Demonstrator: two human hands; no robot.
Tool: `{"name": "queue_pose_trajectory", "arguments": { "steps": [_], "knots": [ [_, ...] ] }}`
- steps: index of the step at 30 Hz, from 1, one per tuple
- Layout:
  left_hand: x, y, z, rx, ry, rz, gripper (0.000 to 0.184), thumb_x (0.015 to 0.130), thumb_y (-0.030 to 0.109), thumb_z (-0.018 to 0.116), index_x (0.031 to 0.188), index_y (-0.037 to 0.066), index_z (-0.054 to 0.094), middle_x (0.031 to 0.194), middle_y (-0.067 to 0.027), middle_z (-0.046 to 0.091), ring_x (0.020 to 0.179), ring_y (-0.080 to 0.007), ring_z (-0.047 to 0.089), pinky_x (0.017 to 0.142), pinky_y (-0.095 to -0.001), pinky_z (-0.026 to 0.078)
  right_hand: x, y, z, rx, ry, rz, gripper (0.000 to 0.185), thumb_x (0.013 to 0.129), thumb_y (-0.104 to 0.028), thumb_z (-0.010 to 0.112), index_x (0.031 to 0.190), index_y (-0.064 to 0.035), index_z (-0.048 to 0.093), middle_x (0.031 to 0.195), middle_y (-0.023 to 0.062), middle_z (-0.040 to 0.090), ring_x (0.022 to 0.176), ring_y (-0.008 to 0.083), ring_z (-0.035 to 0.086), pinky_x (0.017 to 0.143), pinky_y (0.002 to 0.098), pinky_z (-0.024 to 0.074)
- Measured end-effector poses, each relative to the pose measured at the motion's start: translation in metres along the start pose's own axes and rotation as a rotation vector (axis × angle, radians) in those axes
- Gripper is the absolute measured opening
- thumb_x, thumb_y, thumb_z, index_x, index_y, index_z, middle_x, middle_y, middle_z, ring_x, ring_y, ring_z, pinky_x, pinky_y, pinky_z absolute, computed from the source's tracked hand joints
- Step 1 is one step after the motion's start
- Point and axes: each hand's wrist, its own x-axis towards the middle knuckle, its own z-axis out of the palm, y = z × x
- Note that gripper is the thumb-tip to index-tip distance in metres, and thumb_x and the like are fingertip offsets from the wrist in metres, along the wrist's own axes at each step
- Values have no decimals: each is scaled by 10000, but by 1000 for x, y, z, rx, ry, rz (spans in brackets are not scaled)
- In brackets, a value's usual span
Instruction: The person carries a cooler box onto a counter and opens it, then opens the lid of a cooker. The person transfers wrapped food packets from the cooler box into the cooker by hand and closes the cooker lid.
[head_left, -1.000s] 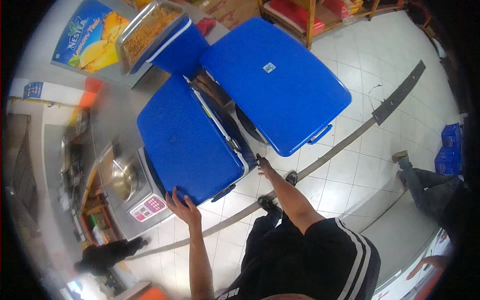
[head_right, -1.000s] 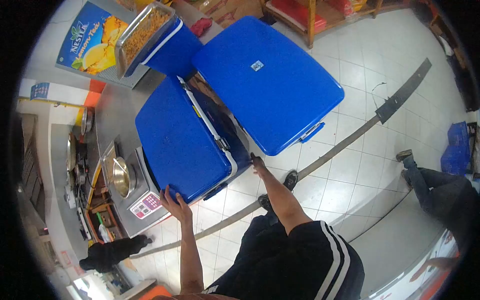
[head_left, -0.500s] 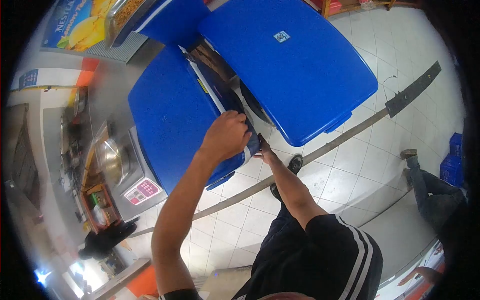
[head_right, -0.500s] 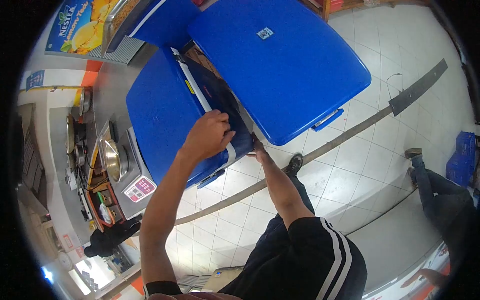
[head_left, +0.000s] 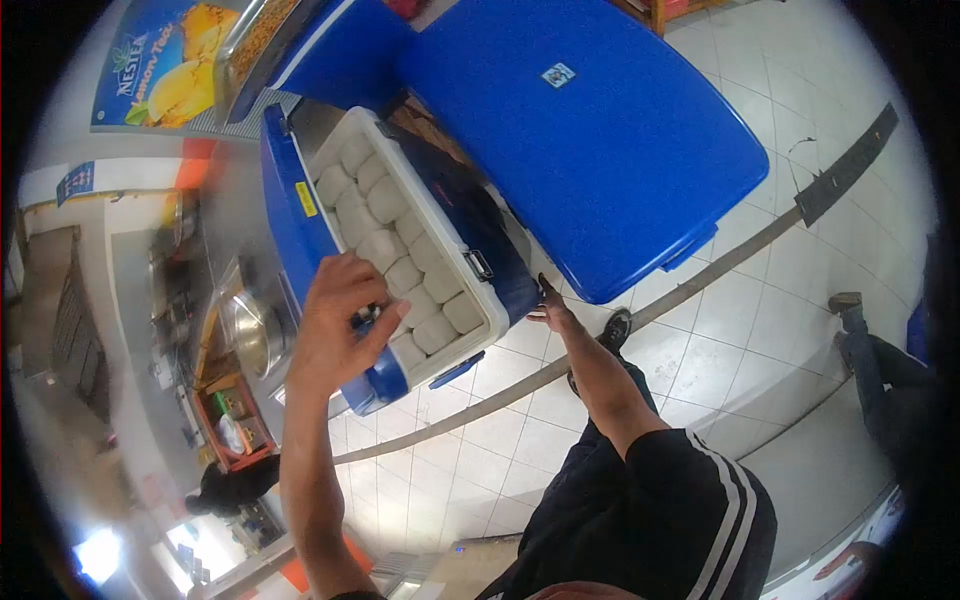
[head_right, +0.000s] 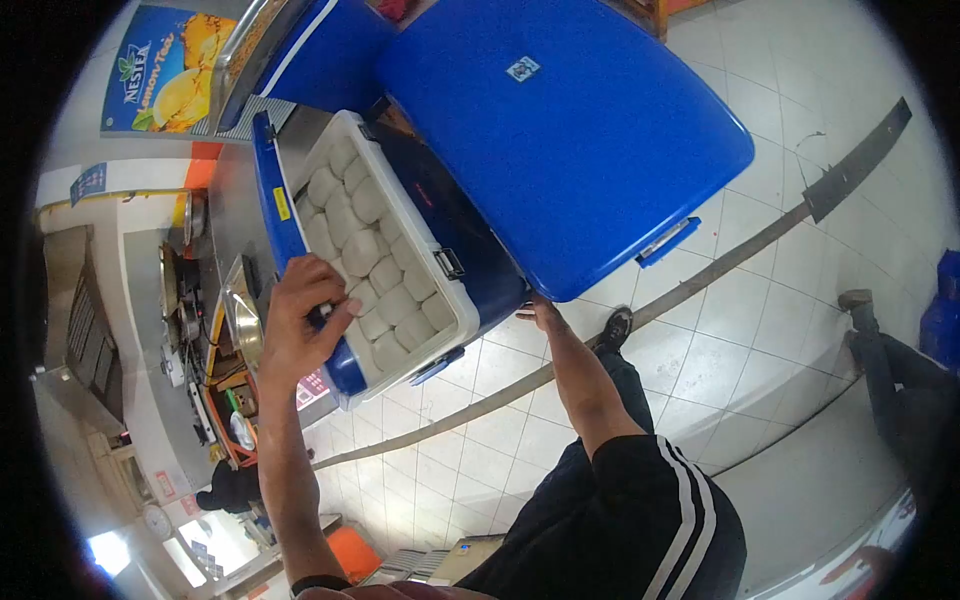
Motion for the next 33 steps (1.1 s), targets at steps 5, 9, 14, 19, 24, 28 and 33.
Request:
{"name": "queue_pose_trajectory", "arguments": {
  "steps": [5, 9, 14, 19, 24, 28, 33],
  "knots": [
    [-4, -1, 10, -20, 126, 92, 181, 672, 115, 750, 652, 35, 589, 792, -93, 549, 845, -261, 533, 867, -424, 389, 5, 4, 19, 204, -64, -11, 815, 874, -719, 269, 1437, -133, 335, 1421, 125, 427, 1282, 305, 418, 1062, 537, 293],
    [15, 1, 49, 69, -4, 39, 182, 745, 254, 732, 753, 80, 676, 888, -87, 592, 971, -265, 550, 1051, -488, 313, 30, 27, 11, 741, -395, 30, 825, 874, -721, 223, 1419, -119, 369, 1444, 108, 405, 1299, 289, 406, 1102, 493, 253],
    [5, -21, 97, 134, 60, -39, 349, 812, 268, 682, 1145, 176, 636, 1329, -118, 488, 1250, -321, 446, 1090, -504, 282, 54, 52, 24, 735, -393, -183, 725, 898, -640, 310, 1385, -111, 404, 1377, 98, 476, 1248, 287, 457, 1021, 460, 385],
    [-60, -22, 116, -44, 233, -392, 417, 851, 261, 642, 1238, 125, 567, 1407, -144, 363, 1256, -378, 406, 1051, -496, 331, 47, 71, 28, 858, -754, -373, 684, 889, -599, 360, 1354, -103, 440, 1339, 106, 509, 1216, 321, 482, 1015, 499, 401],
    [-153, -35, 164, -35, 631, -750, 421, 913, 273, 555, 1295, 100, 518, 1374, -176, 375, 1271, -362, 375, 1041, -467, 318, -3, 29, 74, 716, -165, -358, 663, 885, -587, 307, 1353, -137, 442, 1365, 100, 486, 1242, 325, 460, 1032, 498, 381],
    [-183, -56, 176, -39, 760, -787, 415, 961, 284, 472, 1315, 70, 494, 1364, -159, 397, 1254, -307, 389, 1049, -430, 294, 28, 59, 60, 857, -188, -284, 659, 877, -607, 312, 1362, -177, 431, 1362, 78, 493, 1247, 310, 460, 1036, 491, 383],
    [-183, -83, 186, -627, 994, -878, 448, 948, 257, 523, 1339, 44, 471, 1325, -140, 476, 1187, -219, 436, 1025, -328, 313, 50, 77, 62, 922, -467, -291, 654, 890, -615, 317, 1358, -173, 433, 1359, 54, 500, 1221, 290, 493, 1027, 473, 401]
  ]
}}
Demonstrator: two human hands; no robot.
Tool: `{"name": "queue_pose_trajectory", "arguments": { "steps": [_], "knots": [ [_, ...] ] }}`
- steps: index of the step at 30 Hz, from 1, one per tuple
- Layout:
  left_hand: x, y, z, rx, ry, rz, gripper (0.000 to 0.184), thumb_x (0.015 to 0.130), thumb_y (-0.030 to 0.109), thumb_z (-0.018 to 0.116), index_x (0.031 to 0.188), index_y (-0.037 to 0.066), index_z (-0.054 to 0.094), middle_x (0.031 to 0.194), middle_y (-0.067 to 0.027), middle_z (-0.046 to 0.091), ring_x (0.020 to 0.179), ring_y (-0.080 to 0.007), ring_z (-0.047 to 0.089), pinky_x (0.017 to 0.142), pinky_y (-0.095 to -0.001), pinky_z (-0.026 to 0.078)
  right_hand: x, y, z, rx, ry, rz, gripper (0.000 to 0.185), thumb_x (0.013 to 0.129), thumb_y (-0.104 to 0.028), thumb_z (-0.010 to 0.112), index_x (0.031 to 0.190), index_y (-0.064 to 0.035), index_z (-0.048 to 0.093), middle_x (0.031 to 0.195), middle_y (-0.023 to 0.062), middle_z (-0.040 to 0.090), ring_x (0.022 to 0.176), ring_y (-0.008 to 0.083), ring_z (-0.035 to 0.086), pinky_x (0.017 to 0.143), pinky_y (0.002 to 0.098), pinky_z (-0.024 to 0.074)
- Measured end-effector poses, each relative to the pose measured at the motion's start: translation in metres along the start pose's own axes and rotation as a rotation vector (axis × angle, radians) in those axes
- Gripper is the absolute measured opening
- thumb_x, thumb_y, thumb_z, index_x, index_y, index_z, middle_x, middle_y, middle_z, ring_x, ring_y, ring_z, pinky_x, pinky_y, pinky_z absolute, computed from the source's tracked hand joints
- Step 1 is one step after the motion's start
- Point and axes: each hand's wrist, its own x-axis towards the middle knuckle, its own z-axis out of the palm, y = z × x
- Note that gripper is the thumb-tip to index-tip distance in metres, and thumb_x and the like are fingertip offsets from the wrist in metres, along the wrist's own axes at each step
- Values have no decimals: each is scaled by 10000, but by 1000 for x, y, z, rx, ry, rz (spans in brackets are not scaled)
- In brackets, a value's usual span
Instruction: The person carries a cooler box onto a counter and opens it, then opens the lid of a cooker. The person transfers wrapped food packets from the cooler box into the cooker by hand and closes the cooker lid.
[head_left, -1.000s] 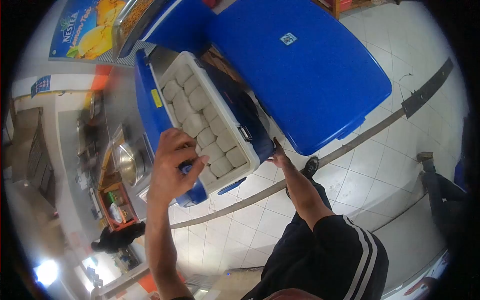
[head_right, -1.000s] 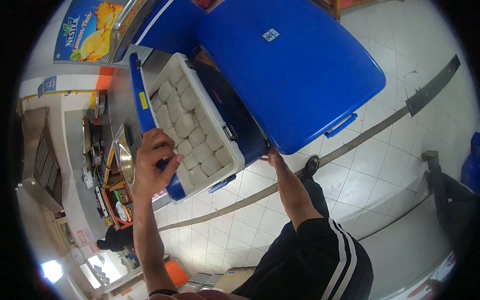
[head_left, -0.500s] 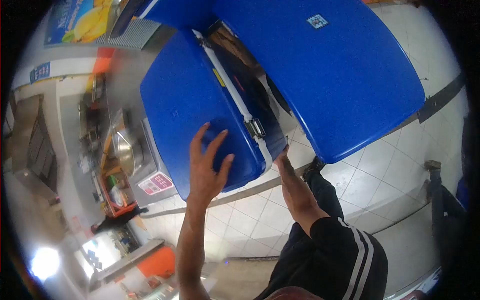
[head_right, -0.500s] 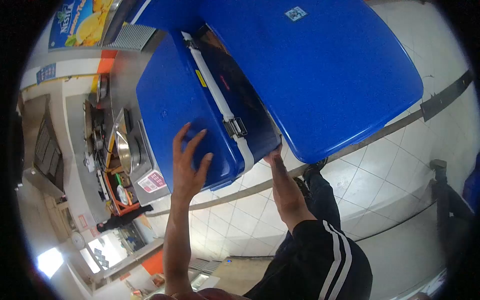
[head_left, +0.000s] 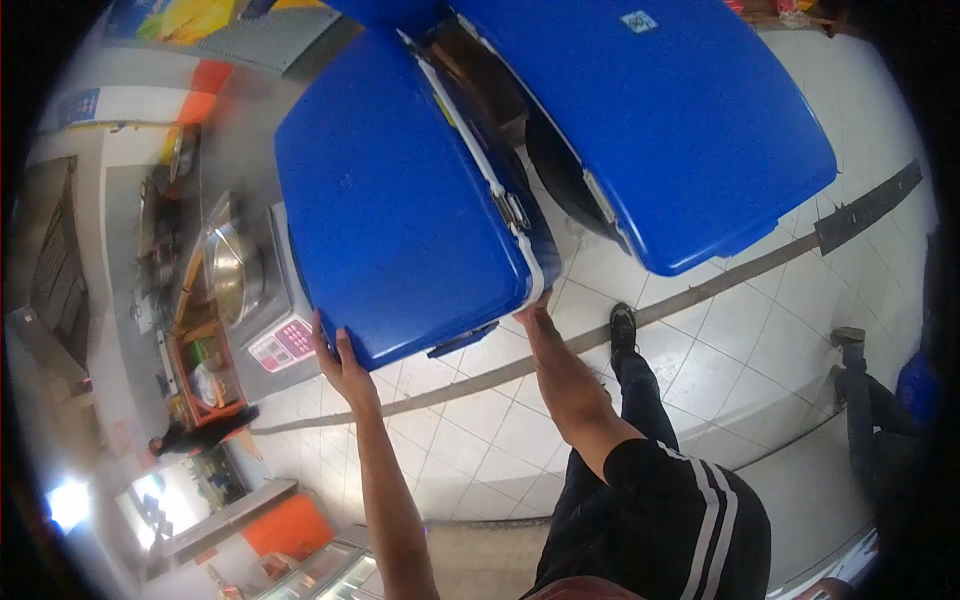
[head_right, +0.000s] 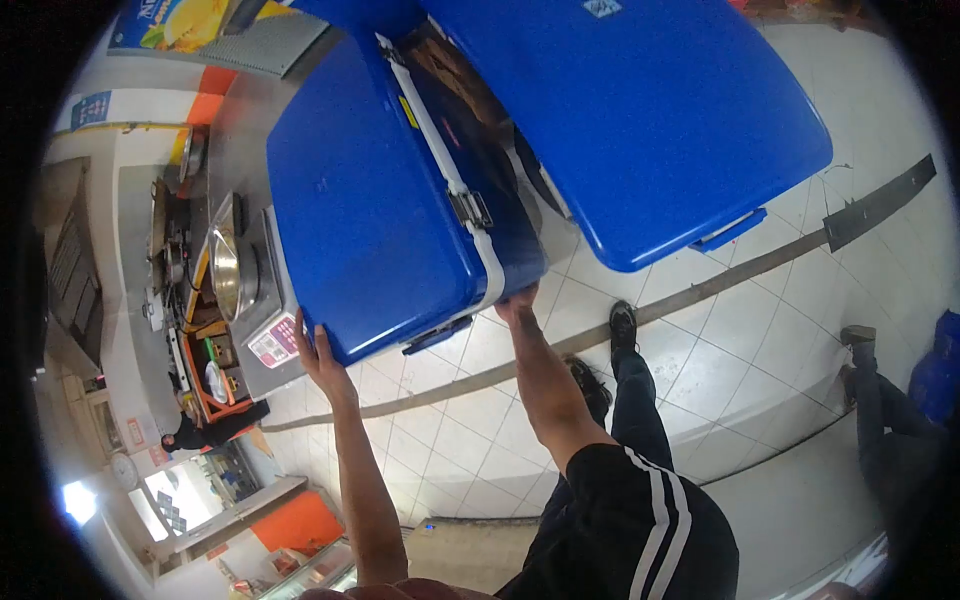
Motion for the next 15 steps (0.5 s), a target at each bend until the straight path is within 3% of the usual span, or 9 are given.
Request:
{"name": "queue_pose_trajectory", "arguments": {
  "steps": [2, 3, 4, 8, 11, 15],
  "knots": [
    [-3, 0, 1, 6, 46, 53, 465, 947, 257, 527, 1346, 28, 461, 1306, -148, 492, 1163, -223, 464, 1010, -323, 335, -7, 9, 4, 2, 139, -63, 646, 898, -609, 320, 1358, -169, 433, 1360, 53, 499, 1212, 292, 499, 1022, 460, 409],
    [-3, -1, 1, -10, 50, 65, 488, 942, 273, 536, 1351, 20, 454, 1303, -158, 498, 1147, -230, 477, 999, -327, 351, -6, 14, -2, -52, -4, -82, 660, 895, -618, 331, 1365, -164, 421, 1349, 53, 507, 1208, 290, 502, 1023, 451, 409],
    [-5, -1, 0, -7, 60, 57, 488, 942, 273, 536, 1351, 20, 454, 1303, -158, 498, 1147, -230, 477, 999, -327, 351, -6, 16, -6, -56, 1, -70, 660, 895, -618, 331, 1365, -164, 421, 1349, 53, 507, 1208, 290, 502, 1023, 451, 409],
    [-5, -1, 0, -8, 57, -2, 526, 942, 327, 543, 1361, 24, 445, 1326, -175, 481, 1183, -251, 463, 1015, -339, 346, -13, 10, -11, -199, 242, -102, 601, 900, -594, 369, 1377, -229, 383, 1393, 54, 447, 1258, 268, 447, 1017, 484, 403],
    [-7, 5, 4, 19, 75, 40, 547, 937, 347, 558, 1368, 32, 438, 1337, -174, 468, 1182, -257, 464, 1019, -339, 351, -18, 11, 1, -424, 281, -10, 619, 843, -639, 439, 1364, -311, 377, 1407, 22, 414, 1272, 261, 420, 1040, 541, 328],
    [-12, 6, 5, -136, 58, -33, 533, 943, 318, 568, 1382, 58, 414, 1282, -144, 497, 1128, -194, 486, 972, -311, 384, -11, 16, -5, -337, 276, -49, 691, 793, -698, 439, 1367, -320, 377, 1450, -6, 369, 1352, 267, 298, 1075, 538, 230]
  ]
}}
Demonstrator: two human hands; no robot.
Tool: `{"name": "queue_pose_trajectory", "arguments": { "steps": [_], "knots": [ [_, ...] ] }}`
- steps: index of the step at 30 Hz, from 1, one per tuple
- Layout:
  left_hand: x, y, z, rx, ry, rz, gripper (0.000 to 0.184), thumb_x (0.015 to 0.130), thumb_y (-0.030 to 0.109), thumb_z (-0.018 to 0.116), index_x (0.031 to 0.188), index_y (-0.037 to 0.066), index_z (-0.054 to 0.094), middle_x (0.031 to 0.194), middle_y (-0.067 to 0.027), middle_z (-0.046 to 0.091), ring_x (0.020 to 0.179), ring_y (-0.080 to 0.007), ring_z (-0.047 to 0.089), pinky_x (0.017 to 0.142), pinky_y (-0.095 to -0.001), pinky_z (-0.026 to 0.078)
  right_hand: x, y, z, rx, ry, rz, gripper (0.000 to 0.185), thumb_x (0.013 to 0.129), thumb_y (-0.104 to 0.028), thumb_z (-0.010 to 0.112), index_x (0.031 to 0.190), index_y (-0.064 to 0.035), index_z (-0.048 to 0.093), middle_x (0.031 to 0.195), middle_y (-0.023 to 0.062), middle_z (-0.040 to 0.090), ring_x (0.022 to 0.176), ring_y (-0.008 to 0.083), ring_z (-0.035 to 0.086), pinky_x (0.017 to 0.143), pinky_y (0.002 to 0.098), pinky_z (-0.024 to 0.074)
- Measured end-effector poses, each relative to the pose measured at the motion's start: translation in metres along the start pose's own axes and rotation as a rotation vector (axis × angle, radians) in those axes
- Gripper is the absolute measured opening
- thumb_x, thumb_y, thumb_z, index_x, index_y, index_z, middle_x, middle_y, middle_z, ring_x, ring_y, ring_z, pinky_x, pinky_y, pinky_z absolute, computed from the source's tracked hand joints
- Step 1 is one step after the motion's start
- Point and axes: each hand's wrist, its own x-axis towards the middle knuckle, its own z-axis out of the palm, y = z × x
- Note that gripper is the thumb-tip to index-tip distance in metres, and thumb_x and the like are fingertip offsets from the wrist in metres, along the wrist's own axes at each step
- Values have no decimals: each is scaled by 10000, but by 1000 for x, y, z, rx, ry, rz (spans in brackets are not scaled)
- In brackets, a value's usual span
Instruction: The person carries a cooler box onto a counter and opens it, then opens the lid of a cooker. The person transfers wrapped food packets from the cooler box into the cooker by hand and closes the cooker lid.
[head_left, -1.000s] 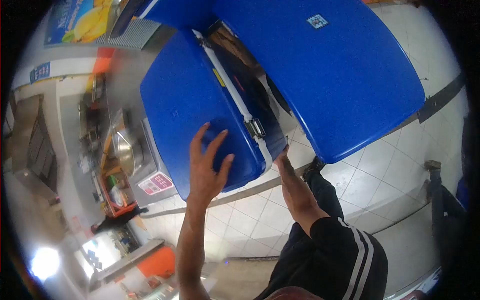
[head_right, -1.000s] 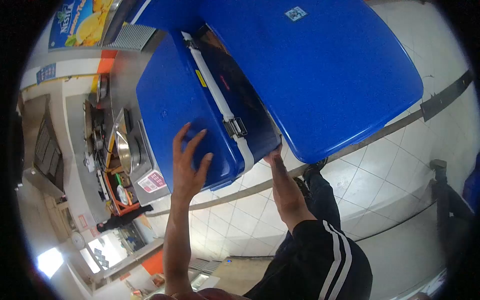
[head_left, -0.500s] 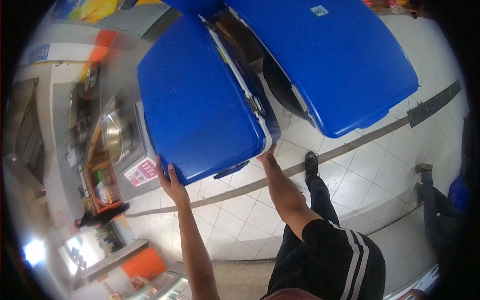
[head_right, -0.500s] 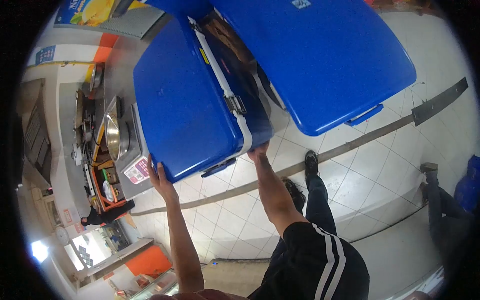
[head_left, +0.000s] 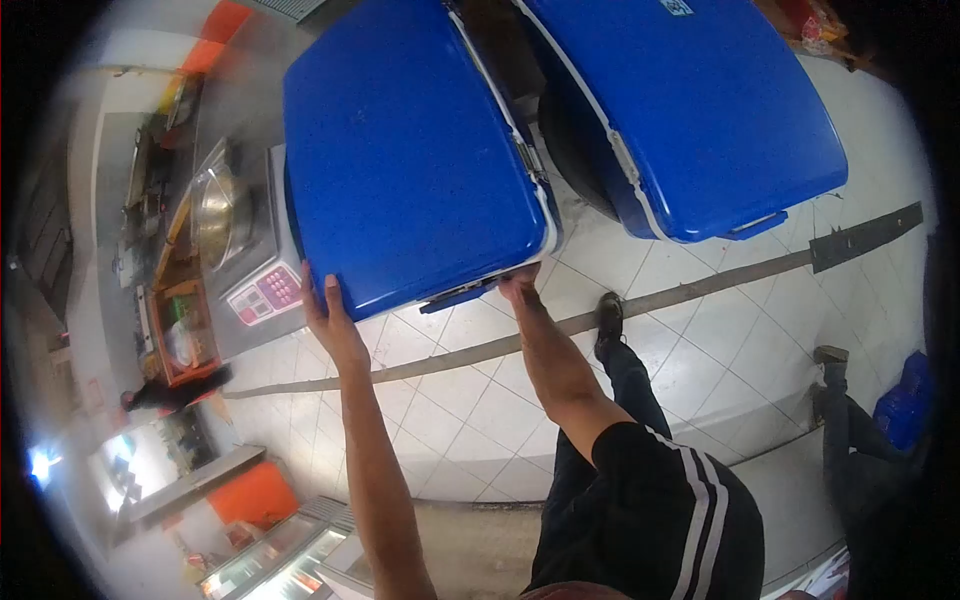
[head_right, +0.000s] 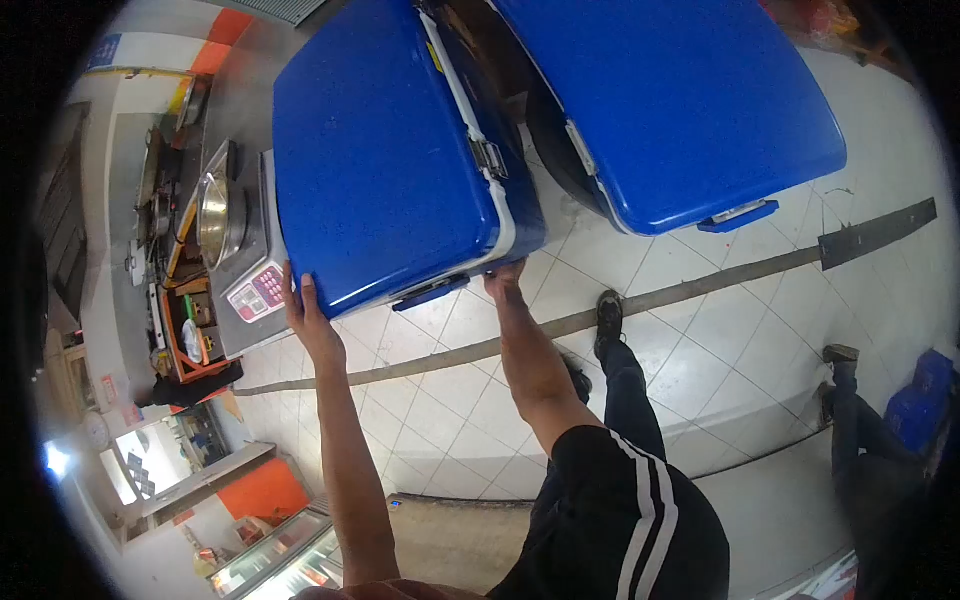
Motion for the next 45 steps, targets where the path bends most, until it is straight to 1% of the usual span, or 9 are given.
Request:
{"name": "queue_pose_trajectory", "arguments": {
  "steps": [5, 8, 19, 23, 26, 29, 30, 33, 45],
  "knots": [
    [-9, -9, 1, -156, 91, -108, 584, 919, 311, 606, 1378, 33, 375, 1279, -123, 494, 1145, -200, 487, 993, -332, 389, 6, -3, -4, 64, 55, 77, 672, 808, -668, 471, 1354, -281, 416, 1404, 9, 435, 1309, 257, 374, 1070, 520, 282],
    [-11, -8, 5, -173, 112, -128, 604, 921, 345, 580, 1368, -10, 381, 1304, -163, 469, 1182, -240, 462, 1033, -346, 347, -4, -8, 8, 168, -156, 166, 665, 823, -625, 513, 1348, -224, 432, 1357, 13, 485, 1249, 263, 450, 1057, 497, 347],
    [0, -29, 9, -451, 166, -125, 421, 918, 365, 558, 1192, 49, 516, 1137, -93, 567, 1081, -222, 537, 954, -382, 405, 19, 28, -5, 223, -149, -48, 640, 870, -585, 491, 1359, -181, 406, 1321, 12, 505, 1209, 232, 478, 1014, 497, 395],
    [-2, -31, 3, -461, 194, -174, 471, 895, 347, 581, 1233, 38, 472, 1179, -126, 537, 1109, -254, 522, 920, -394, 458, -6, 9, -5, -159, 299, -50, 583, 875, -560, 531, 1298, -169, 442, 1228, 49, 528, 1020, 190, 553, 829, 413, 486],
    [-6, -49, 1, -535, 167, -187, 488, 898, 316, 578, 1268, 26, 449, 1206, -124, 531, 1119, -238, 519, 954, -376, 430, -3, -15, -14, -168, 358, 34, 347, 920, -582, 446, 870, -243, 502, 666, -63, 441, 469, 73, 359, 412, 210, 283],
    [-23, -32, 8, -463, 177, -175, 527, 902, 308, 576, 1315, 20, 418, 1234, -120, 525, 1140, -231, 508, 965, -369, 418, -6, -28, 2, -165, 452, 111, 348, 945, -568, 393, 876, -244, 501, 662, -64, 433, 462, 74, 348, 442, 223, 316],
    [-24, -40, 2, -464, 144, -166, 566, 905, 307, 574, 1352, 17, 384, 1259, -122, 512, 1155, -238, 500, 964, -369, 420, 1, -25, -34, -227, 88, 98, 288, 962, -522, 373, 965, -276, 522, 665, -71, 433, 489, 70, 356, 513, 242, 372],
    [-29, -36, -1, -435, 111, -178, 570, 910, 314, 569, 1363, 27, 375, 1286, -130, 490, 1167, -241, 487, 981, -377, 408, 10, -19, -52, -323, 146, 57, 509, 878, -685, 397, 991, -205, 520, 691, -22, 499, 607, 108, 463, 535, 287, 392],
    [-44, -35, 0, -495, -14, -97, 580, 922, 326, 536, 1423, 105, 345, 1369, -117, 427, 1241, -253, 432, 1027, -393, 364, -1, -31, -57, -390, 265, 118, 528, 895, -642, 393, 1068, -166, 538, 833, 10, 530, 731, 136, 499, 701, 347, 473]
  ]
}}
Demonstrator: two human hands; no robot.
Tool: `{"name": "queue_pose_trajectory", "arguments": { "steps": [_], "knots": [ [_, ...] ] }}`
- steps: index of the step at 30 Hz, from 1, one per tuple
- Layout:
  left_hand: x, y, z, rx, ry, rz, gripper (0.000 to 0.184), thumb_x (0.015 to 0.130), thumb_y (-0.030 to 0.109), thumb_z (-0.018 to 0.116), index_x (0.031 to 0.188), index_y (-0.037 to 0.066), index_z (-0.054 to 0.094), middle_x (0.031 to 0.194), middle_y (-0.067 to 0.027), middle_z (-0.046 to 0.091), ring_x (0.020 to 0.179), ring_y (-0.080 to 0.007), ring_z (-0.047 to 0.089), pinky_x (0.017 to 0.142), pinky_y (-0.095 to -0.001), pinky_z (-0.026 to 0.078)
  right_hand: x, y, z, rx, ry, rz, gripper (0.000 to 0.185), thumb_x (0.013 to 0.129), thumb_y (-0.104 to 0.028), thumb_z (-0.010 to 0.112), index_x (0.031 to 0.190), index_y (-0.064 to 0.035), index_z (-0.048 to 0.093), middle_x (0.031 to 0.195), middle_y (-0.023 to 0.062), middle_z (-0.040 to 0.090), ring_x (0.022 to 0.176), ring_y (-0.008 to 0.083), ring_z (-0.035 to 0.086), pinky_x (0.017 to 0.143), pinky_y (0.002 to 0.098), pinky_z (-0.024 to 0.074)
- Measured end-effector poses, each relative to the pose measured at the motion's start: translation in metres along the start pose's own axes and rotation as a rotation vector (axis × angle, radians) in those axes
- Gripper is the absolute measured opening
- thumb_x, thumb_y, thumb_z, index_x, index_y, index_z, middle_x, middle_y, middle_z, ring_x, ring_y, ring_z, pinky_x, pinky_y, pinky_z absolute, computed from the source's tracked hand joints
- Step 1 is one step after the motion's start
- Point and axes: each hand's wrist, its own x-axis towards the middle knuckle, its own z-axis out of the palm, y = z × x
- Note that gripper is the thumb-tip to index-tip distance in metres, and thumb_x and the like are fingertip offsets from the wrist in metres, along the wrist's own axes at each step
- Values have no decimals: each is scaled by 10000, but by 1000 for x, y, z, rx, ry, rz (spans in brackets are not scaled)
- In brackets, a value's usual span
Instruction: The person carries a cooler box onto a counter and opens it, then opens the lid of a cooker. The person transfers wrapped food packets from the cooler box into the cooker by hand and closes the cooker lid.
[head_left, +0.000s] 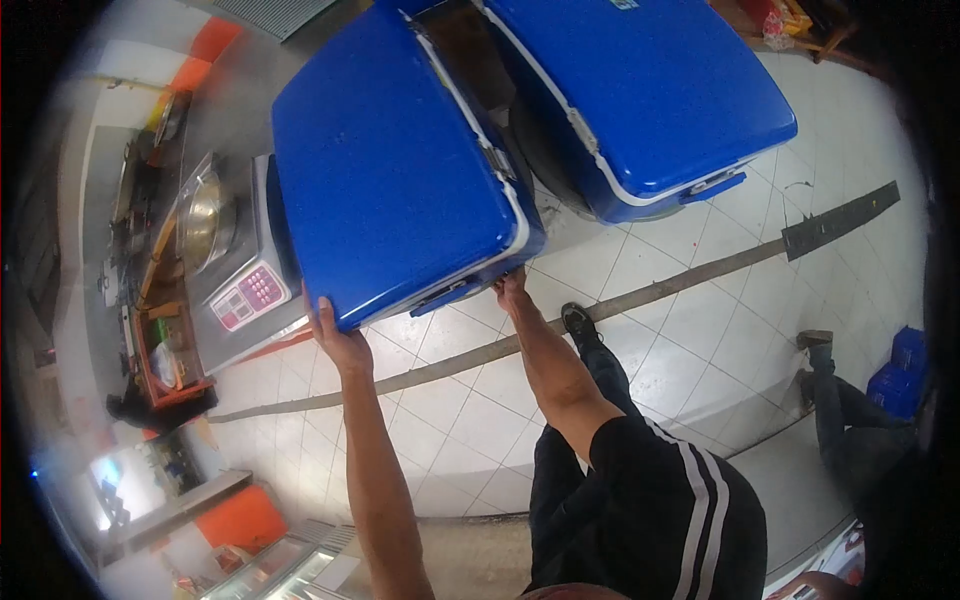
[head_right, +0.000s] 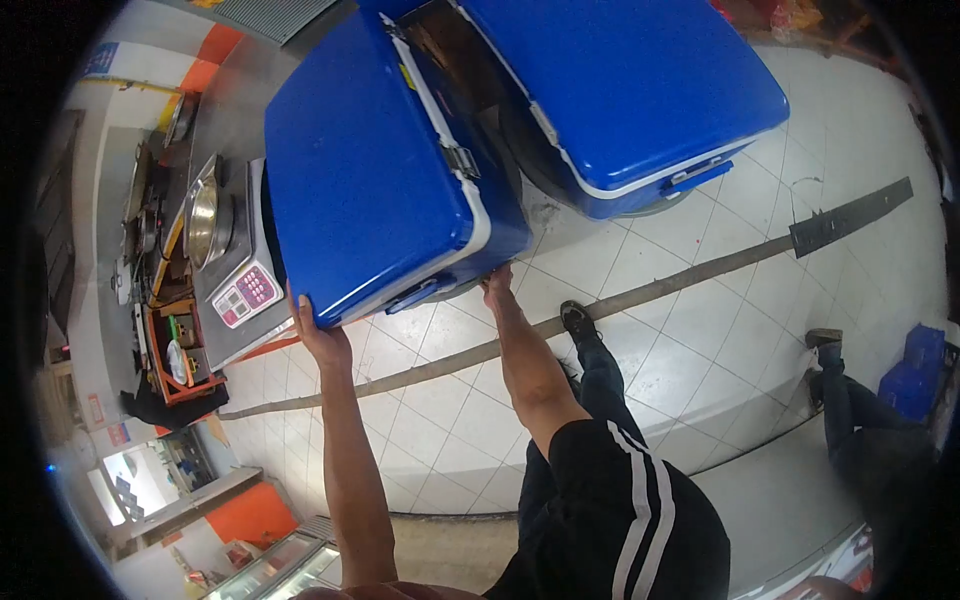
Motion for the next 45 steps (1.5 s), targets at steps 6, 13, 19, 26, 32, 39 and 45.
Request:
{"name": "queue_pose_trajectory", "arguments": {
  "steps": [6, 13, 19, 26, 32, 39, 45],
  "knots": [
    [-41, -7, 6, -67, 0, -4, 567, 920, 305, 546, 1415, 99, 361, 1357, -106, 437, 1216, -236, 445, 1016, -379, 363, -28, -5, -47, 58, -108, -153, 425, 923, -609, 366, 927, -220, 538, 659, -57, 490, 548, 87, 440, 554, 275, 422],
    [-112, 0, 14, -11, 40, -43, 607, 904, 331, 538, 1419, 80, 336, 1337, -126, 437, 1210, -240, 434, 1016, -369, 349, -78, -13, -87, 181, -161, -220, 316, 952, -431, 448, 1147, -188, 508, 995, 24, 580, 876, 151, 539, 783, 354, 444],
    [-174, 1, 0, 38, 77, -96, 626, 908, 355, 518, 1437, 91, 311, 1374, -124, 404, 1255, -256, 394, 1049, -408, 310, -119, -18, -139, 91, -310, -134, 425, 951, -386, 489, 1309, -159, 455, 1227, 67, 566, 1109, 198, 539, 976, 424, 437],
    [-274, 20, 27, 86, 225, -132, 639, 915, 297, 543, 1441, 48, 280, 1412, -156, 378, 1263, -271, 406, 1052, -406, 329, -154, -34, -212, -102, -363, 128, 380, 938, -378, 497, 1260, -178, 471, 1187, 41, 568, 1065, 188, 544, 952, 428, 439],
    [-306, 61, 94, 759, 253, -286, 618, 903, 324, 580, 1411, 62, 347, 1290, -183, 473, 1169, -271, 484, 988, -394, 385, -158, -100, -277, -264, -438, 322, 340, 928, -370, 504, 1219, -194, 485, 1153, 19, 569, 1027, 180, 549, 932, 431, 441],
    [-361, 35, 197, 1241, 481, -218, 593, 957, 422, 423, 1455, 123, 300, 1312, -275, 412, 1189, -427, 443, 1008, -465, 347, -164, -197, -326, -391, -466, 435, 295, 916, -362, 513, 1170, -213, 502, 1114, -7, 570, 983, 171, 554, 908, 434, 444],
    [-427, 25, 254, 1312, 677, -275, 597, 951, 445, 425, 1454, 146, 307, 1301, -283, 432, 1180, -435, 450, 999, -479, 355, -149, -268, -373, -557, -484, 484, 256, 905, -354, 520, 1129, -229, 516, 1080, -29, 571, 945, 162, 558, 888, 437, 446]
  ]
}}
